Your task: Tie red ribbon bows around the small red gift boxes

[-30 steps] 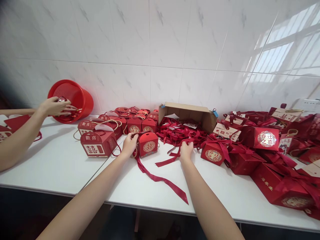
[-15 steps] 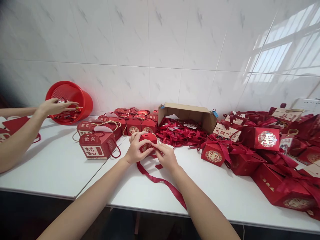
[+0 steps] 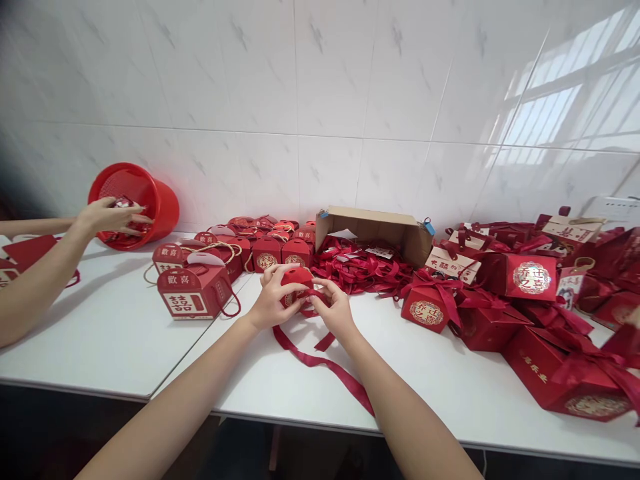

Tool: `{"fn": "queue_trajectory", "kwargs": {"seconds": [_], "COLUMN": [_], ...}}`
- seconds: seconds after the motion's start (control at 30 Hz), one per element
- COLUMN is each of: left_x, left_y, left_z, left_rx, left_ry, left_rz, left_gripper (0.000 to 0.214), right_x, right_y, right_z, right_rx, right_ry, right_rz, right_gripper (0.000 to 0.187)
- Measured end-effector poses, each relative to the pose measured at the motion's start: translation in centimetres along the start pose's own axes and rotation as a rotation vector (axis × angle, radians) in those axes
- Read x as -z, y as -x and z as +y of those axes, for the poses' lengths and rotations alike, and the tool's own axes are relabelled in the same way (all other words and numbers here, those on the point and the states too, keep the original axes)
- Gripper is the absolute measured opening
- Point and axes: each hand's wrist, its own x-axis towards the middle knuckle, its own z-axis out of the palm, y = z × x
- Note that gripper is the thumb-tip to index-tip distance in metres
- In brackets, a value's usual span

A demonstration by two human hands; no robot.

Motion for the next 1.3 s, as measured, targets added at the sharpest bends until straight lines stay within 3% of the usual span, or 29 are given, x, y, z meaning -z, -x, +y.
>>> {"fn": "queue_trajectory", "kwargs": {"seconds": [0.17,0.37,0.5,0.67,0.8,0.9,1.13,1.3], "left_x": [-0.1,0.2,0.5,0.8,0.9,1.0,0.9,0.4], "left_y": [-0.1,-0.2,-0.3,-0.4,-0.5,-0.6,-0.9,-1.0], "left_z": [0.1,-0.3,-0.8,-1.3,-1.2,-1.2,-2.8,-3.8], "left_rx": [0.001,0.112,0.213,0.307,0.344,0.389,0.568,0.689], "left_ry": [0.006,0.118,0.229,0.323,0.373,0.424,0.455,0.52], "left_rz": [-0.014,0.134,0.179,0.159,0.181,0.245,0.487,0.618], "left_gripper": [0.012,0.01,0.014,0.014,0.017,0.017,0.019,0.026], "right_x": [-0.5,-0.1,0.7,1.8,3.0,4.1,7.2,9.0], "right_y": [0.3,-0.1,-0.4,-1.1,-1.7,-1.9,-2.1,-2.2], "right_z": [-0.9,-1.0,-0.9,-1.2,-1.3,-1.4,-1.8,-1.8], "right_rx": [-0.044,-0.195,-0.255,-0.268,-0.329,-0.281,-0.066,-0.009], "right_ry": [-0.037,-0.044,-0.08,-0.265,-0.549,-0.68,-0.876,-1.039], "right_rz": [-0.073,-0.077,-0.113,-0.03,0.116,0.187,0.406,0.441], "right_gripper": [0.032,0.027,0.038,0.045,0.031,0.025,0.037,0.033]}}
